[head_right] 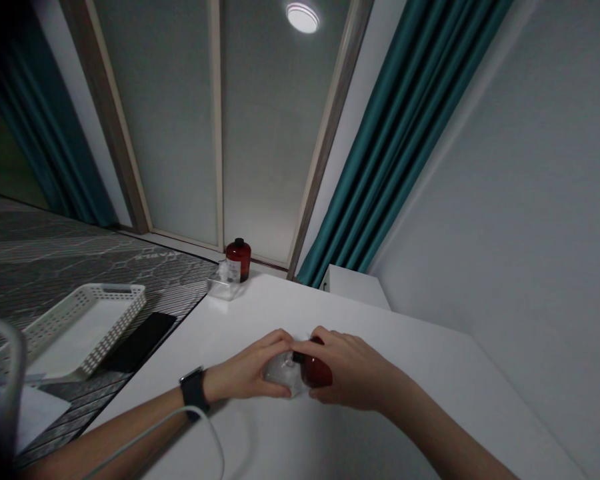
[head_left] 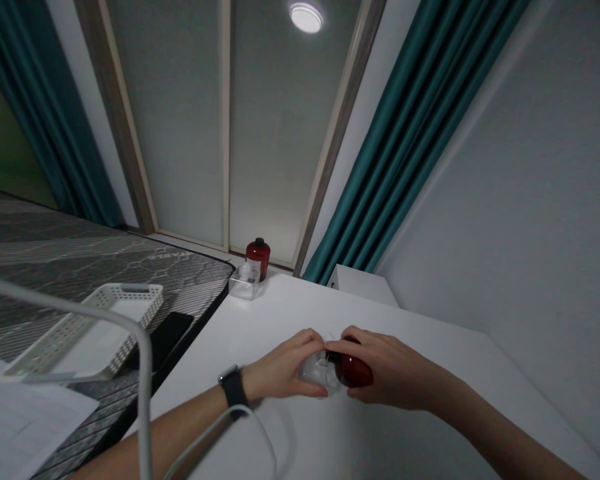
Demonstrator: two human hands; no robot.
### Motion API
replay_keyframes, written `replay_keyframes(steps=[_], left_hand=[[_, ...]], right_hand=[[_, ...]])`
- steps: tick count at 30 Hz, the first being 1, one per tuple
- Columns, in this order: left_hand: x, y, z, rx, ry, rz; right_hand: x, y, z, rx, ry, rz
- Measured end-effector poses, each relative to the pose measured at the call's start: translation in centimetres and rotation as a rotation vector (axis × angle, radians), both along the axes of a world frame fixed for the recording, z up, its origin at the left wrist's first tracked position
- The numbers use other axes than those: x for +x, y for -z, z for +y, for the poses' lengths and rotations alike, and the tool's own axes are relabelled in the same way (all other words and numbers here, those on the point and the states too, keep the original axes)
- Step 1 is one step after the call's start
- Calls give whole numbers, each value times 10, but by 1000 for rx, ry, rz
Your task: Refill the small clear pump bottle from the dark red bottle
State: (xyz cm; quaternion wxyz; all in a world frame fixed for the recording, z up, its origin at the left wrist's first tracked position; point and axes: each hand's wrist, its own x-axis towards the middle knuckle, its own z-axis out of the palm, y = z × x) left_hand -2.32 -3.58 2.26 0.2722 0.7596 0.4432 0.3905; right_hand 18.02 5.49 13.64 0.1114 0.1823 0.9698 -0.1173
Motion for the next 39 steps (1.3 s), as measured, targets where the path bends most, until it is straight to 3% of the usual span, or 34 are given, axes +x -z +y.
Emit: replay_keyframes(steps=[39], left_hand=[[-1,4,3,21,2,14]], right_hand=[[0,-2,0,7,-14,-19]])
